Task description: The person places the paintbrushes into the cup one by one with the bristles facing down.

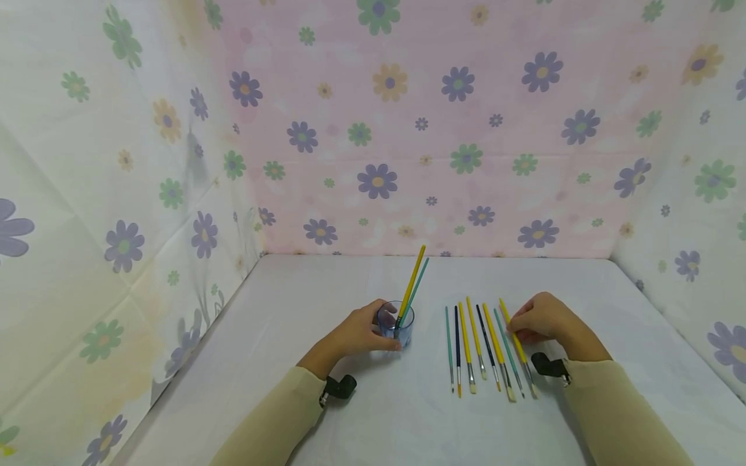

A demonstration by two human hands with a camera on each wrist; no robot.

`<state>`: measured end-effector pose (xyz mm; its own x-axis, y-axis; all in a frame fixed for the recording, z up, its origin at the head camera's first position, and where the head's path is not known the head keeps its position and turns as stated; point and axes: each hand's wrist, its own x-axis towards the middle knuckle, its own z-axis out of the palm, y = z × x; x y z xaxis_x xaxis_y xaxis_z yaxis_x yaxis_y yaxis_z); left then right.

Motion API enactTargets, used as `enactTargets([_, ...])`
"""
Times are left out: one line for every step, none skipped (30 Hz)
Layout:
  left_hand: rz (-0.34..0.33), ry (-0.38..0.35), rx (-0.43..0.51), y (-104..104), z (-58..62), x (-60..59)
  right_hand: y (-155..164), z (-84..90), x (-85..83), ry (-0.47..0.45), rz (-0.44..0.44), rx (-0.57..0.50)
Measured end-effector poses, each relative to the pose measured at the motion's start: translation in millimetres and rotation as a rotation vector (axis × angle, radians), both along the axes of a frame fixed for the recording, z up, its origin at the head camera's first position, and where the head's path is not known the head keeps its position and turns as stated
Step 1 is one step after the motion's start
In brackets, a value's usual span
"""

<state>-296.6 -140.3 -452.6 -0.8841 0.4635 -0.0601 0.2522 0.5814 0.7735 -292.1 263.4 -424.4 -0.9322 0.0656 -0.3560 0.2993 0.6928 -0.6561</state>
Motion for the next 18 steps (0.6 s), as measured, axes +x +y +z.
enactTargets([0.0, 0.0, 0.0, 0.2, 0.1, 0.1, -0.1, 0.9, 0.3, 0.004, 0.001, -0.002])
enactTargets([-0.001, 0.0, 0.002, 0.2, 0.2, 0.2, 0.0, 1.5, 0.2, 0.007, -0.002, -0.004])
enactTargets([-0.002, -0.001, 0.004, 0.3, 0.4, 0.3, -0.1, 2.5, 0.4, 0.01, -0.002, -0.005])
enactTargets([-0.002, -0.001, 0.006, 0.2, 0.6, 0.5, -0.1, 3.2, 0.5, 0.014, -0.001, -0.007])
enactTargets([-0.002, -0.002, 0.009, -0.1, 0.5, 0.4, -0.3, 4.0, 0.6, 0.018, 0.0, -0.006])
enactTargets([-0.002, -0.002, 0.012, -0.2, 0.8, 0.6, -0.4, 4.9, 0.6, 0.023, -0.003, -0.006])
enactTargets([-0.002, -0.002, 0.013, -0.3, 0.6, 0.4, -0.4, 5.6, 0.7, 0.029, -0.002, -0.007])
enactTargets([-0.002, -0.002, 0.014, -0.4, 0.5, 0.3, -0.4, 6.3, 0.6, 0.034, -0.006, -0.01])
enactTargets([-0.002, -0.003, 0.014, -0.4, 0.6, 0.3, -0.5, 7.2, 0.8, 0.038, -0.008, -0.014])
enactTargets([0.0, -0.004, 0.013, -0.4, 0.6, 0.4, -0.6, 7.8, 1.0, 0.045, -0.01, -0.019])
enactTargets([0.001, -0.005, 0.013, -0.4, 0.6, 0.4, -0.7, 8.4, 1.2, 0.05, -0.012, -0.023])
enactTargets([0.001, -0.005, 0.012, -0.3, 1.1, 0.8, -0.7, 8.9, 1.4, 0.056, -0.012, -0.03])
enactTargets([0.003, -0.006, 0.011, -0.3, 1.0, 0.8, -0.8, 9.1, 1.4, 0.061, -0.011, -0.035])
enactTargets([0.004, -0.007, 0.011, -0.2, 1.5, 1.3, -1.0, 9.6, 1.6, 0.065, -0.013, -0.042])
enactTargets([0.005, -0.009, 0.012, -0.1, 2.0, 1.8, -1.3, 10.1, 1.9, 0.069, -0.013, -0.046])
enactTargets([0.005, -0.01, 0.013, -0.1, 2.1, 2.0, -1.8, 10.5, 2.0, 0.073, -0.012, -0.05])
enactTargets([0.006, -0.011, 0.013, 0.0, 2.2, 2.1, -2.4, 11.5, 2.3, 0.076, -0.013, -0.051])
enactTargets([0.007, -0.012, 0.013, 0.0, 2.3, 2.3, -2.9, 12.5, 2.6, 0.079, -0.014, -0.055])
